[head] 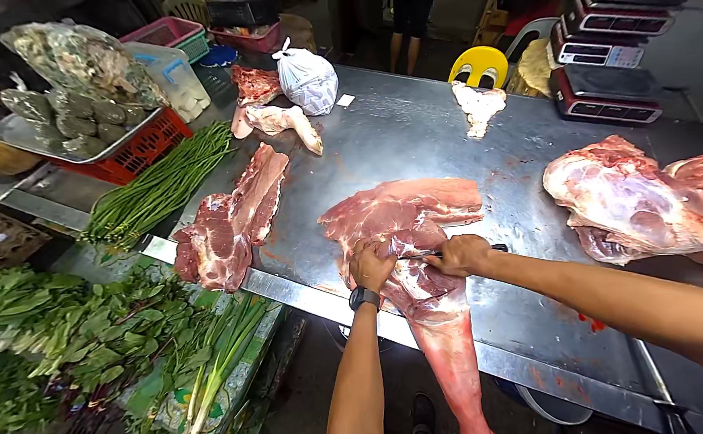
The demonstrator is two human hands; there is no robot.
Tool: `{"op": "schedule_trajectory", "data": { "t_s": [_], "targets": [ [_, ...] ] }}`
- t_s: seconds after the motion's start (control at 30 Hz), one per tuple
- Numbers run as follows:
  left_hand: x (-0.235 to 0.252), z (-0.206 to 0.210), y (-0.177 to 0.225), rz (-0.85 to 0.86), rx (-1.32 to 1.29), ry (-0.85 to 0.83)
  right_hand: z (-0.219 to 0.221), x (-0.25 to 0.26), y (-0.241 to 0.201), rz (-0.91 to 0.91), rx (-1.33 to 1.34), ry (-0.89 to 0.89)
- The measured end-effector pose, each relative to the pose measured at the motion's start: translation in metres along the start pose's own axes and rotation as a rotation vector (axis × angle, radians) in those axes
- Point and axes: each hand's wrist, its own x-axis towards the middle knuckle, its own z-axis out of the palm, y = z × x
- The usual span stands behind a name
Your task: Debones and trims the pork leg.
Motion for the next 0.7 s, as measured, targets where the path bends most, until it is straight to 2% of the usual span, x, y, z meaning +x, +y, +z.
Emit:
{"op": "schedule_trajectory", "data": {
  "t_s": [0.1,0.27,0.37,0.5,0.6,0.7],
  "targets": [
    [-0.001,-0.007,-0.001,-0.035,-0.006,-0.05,0.004,-0.006,0.003,0.025,0.061,-0.036],
    [-0.005,-0.006,0.002,-0.077,0.007,-0.075,0.036,-0.017,0.055,0.122,0.159,-0.098],
    [-0.003,-0.009,0.006,-0.085,0.022,-0.099,0.054,-0.029,0.071,0.102,0.186,-0.038],
    [0.0,-0.013,0.01,-0.057,0.024,-0.134,0.059,-0.066,0.046,-0.006,0.381,0.008],
    [-0.001,-0.015,0.007,-0.037,0.026,-0.159,0.063,-0.085,0.008,0.037,0.67,-0.079],
    [-0.001,-0.017,0.005,-0.028,0.039,-0.171,0.07,-0.091,-0.027,0.098,0.869,-0.091]
  ]
}}
